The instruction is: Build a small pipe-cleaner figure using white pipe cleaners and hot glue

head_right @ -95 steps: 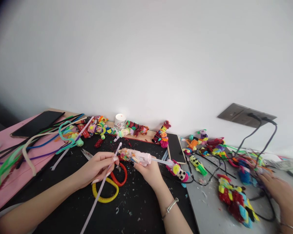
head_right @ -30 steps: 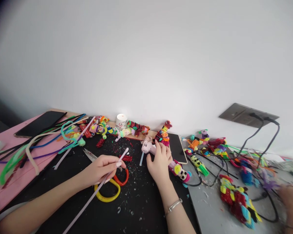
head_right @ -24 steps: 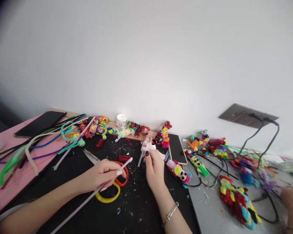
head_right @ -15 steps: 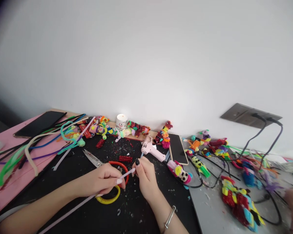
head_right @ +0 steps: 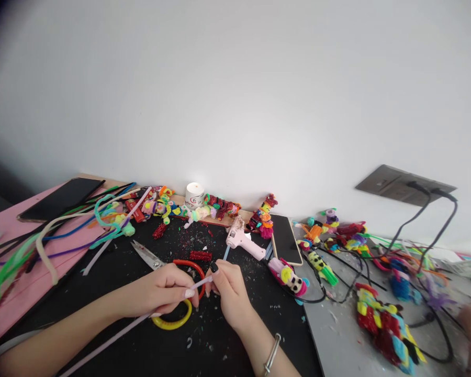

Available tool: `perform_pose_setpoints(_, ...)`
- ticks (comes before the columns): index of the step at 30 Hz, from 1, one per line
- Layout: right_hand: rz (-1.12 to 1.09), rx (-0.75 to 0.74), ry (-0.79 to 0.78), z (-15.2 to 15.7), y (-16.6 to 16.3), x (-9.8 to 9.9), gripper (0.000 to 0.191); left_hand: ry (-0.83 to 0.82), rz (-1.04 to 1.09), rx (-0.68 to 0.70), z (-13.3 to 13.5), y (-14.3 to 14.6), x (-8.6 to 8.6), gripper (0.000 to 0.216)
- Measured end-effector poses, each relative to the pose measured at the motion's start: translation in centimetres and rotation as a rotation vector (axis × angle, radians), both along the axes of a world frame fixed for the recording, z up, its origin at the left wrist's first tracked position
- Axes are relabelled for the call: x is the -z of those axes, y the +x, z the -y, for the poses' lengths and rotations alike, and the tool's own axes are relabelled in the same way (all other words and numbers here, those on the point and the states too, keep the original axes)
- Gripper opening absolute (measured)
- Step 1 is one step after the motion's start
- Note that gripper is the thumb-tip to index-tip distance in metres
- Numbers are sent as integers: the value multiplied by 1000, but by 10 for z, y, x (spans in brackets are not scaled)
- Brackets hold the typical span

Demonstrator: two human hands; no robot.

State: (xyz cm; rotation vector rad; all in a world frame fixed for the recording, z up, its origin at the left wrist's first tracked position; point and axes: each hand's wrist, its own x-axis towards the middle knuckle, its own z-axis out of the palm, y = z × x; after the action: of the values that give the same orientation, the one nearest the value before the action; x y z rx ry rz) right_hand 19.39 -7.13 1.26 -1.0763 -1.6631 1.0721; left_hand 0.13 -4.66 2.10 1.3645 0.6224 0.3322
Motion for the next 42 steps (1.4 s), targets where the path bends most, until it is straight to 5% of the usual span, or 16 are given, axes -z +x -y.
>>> perform_pose_setpoints(32, 209, 149, 161, 4, -7, 2, 42, -90, 60, 20, 0, 0, 0, 32)
perform_pose_setpoints(42, 374, 178, 339, 5, -8, 0, 34, -91, 84, 12, -2, -1, 6, 31)
